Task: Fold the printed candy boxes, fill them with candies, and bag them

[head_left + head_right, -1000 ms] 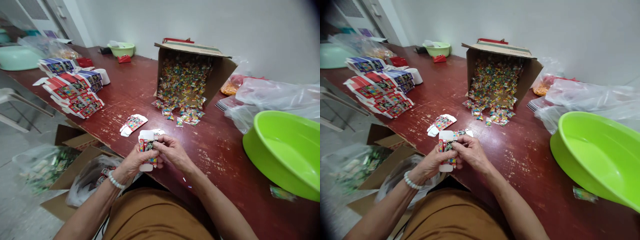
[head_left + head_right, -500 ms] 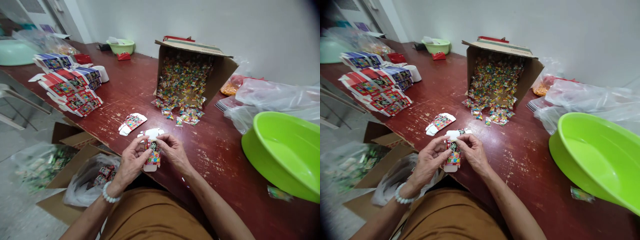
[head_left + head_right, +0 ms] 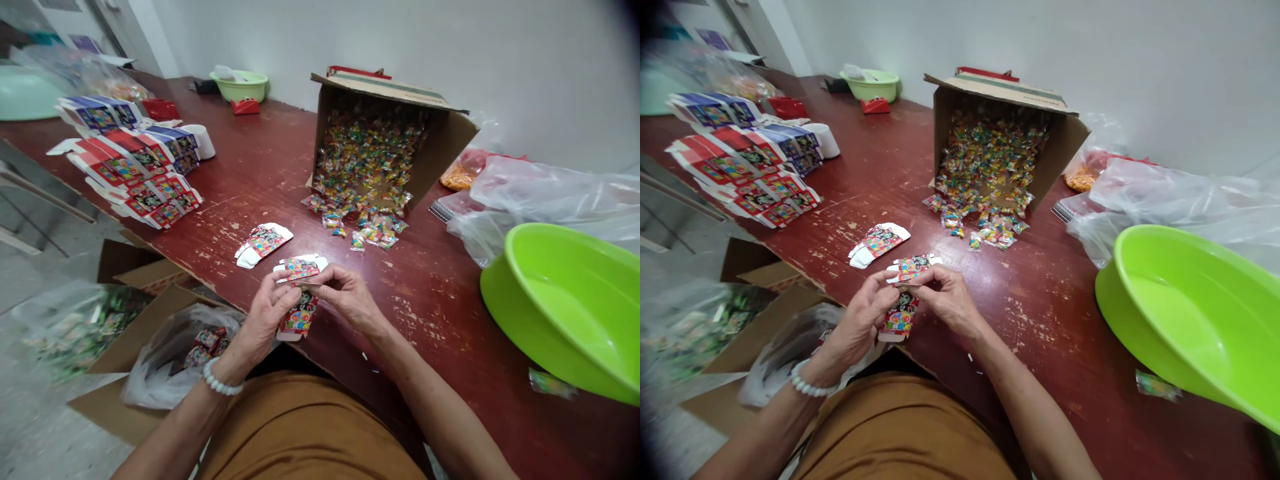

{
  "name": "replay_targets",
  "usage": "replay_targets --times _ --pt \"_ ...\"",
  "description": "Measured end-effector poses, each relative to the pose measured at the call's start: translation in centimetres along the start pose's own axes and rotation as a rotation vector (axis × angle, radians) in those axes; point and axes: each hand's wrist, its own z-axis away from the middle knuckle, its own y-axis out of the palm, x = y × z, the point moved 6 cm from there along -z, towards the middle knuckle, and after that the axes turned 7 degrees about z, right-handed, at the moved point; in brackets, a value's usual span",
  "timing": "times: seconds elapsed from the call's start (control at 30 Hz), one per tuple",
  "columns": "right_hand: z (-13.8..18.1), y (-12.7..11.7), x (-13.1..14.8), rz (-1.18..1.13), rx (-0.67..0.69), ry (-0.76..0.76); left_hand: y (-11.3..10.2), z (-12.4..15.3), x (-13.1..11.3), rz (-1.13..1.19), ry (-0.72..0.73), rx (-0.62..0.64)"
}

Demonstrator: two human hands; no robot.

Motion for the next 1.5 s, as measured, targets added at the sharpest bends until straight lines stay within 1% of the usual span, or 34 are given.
replay_targets --times 0.07,0.13,0.2,0.33,0.47,0.57,0.63,0.73,0.8,0.9,0.97,1.0,1.03,1.07,1.13,1.17,1.2,1.27,1.33,1.4,1.43,1.5 --pt "0.5 0.2 -0.1 0.046 0.008 -0.02 0.5 0.2 1.1 0.041 -0.146 0.071" --pt "1.0 0.6 -0.3 0.105 0.075 0.0 0.6 0.3 1.8 0.056 -0.206 0.085" --pt "1.1 0.8 -0.5 0.128 0.115 0.039 0.5 0.2 2.1 0.057 -0.208 0.056" --pt "0.3 0.9 -0.4 0.094 0.133 0.095 0.2 -0.1 1.9 -0.032 -0.179 -0.002" --pt "-0.5 1.1 0.3 0.056 0.158 0.135 0.1 -0.3 1.3 -0.147 -0.117 0.03" --pt "-0.7 0.9 0.7 0.057 0.119 0.144 -0.2 -0.4 1.0 -0.179 -0.066 0.055" --pt "-0.6 0.8 1.0 0.078 0.118 0.113 -0.4 -0.4 1.1 -0.164 -0.061 0.072" --pt "0.0 1.1 1.4 0.132 0.233 0.038 -0.3 -0.5 1.2 -0.105 -0.072 0.092" --pt "0.5 1.3 1.9 0.269 0.285 -0.073 -0.2 -0.5 1.2 -0.058 -0.085 0.073" --pt "0.8 1.3 2.3 0.562 0.276 -0.289 0.2 -0.4 1.4 -0.008 -0.113 0.041" --pt "0.2 1.0 1.8 0.671 0.29 -0.347 0.6 0.1 1.7 0.026 -0.141 0.045" --pt "-0.5 0.5 1.4 0.714 0.282 -0.335 0.7 0.4 1.8 0.052 -0.154 0.042" --pt "-1.4 -0.5 0.9 0.779 0.239 -0.305 0.8 0.9 2.0 0.086 -0.171 0.037" --pt "-2.6 -1.9 0.4 0.857 0.165 -0.26 0.8 1.4 2.3 0.121 -0.195 0.032" --pt "-5.1 -5.7 0.0 1.148 -0.108 -0.164 0.7 2.8 3.0 0.171 -0.277 0.041" --pt "-6.3 -7.4 -0.1 1.211 -0.191 -0.124 0.5 3.4 3.4 0.176 -0.328 0.059" --pt "-7.3 -8.9 -0.2 1.246 -0.241 -0.093 0.1 4.1 3.7 0.166 -0.374 0.087" --pt "-8.9 -11.2 -0.5 1.287 -0.27 -0.035 -1.2 4.9 3.8 0.113 -0.419 0.138" --pt "-9.7 -12.6 -0.7 1.299 -0.261 0.013 -3.3 5.0 3.3 0.018 -0.404 0.177" --pt "-10.1 -13.4 -0.8 1.286 -0.251 0.057 -5.8 4.7 2.4 -0.133 -0.376 0.219" --pt "-10.1 -13.6 -0.9 1.267 -0.245 0.078 -7.0 4.6 2.1 -0.23 -0.378 0.259" --pt "-10.0 -13.9 -1.2 1.203 -0.222 0.114 -8.9 4.7 2.0 -0.432 -0.47 0.372"
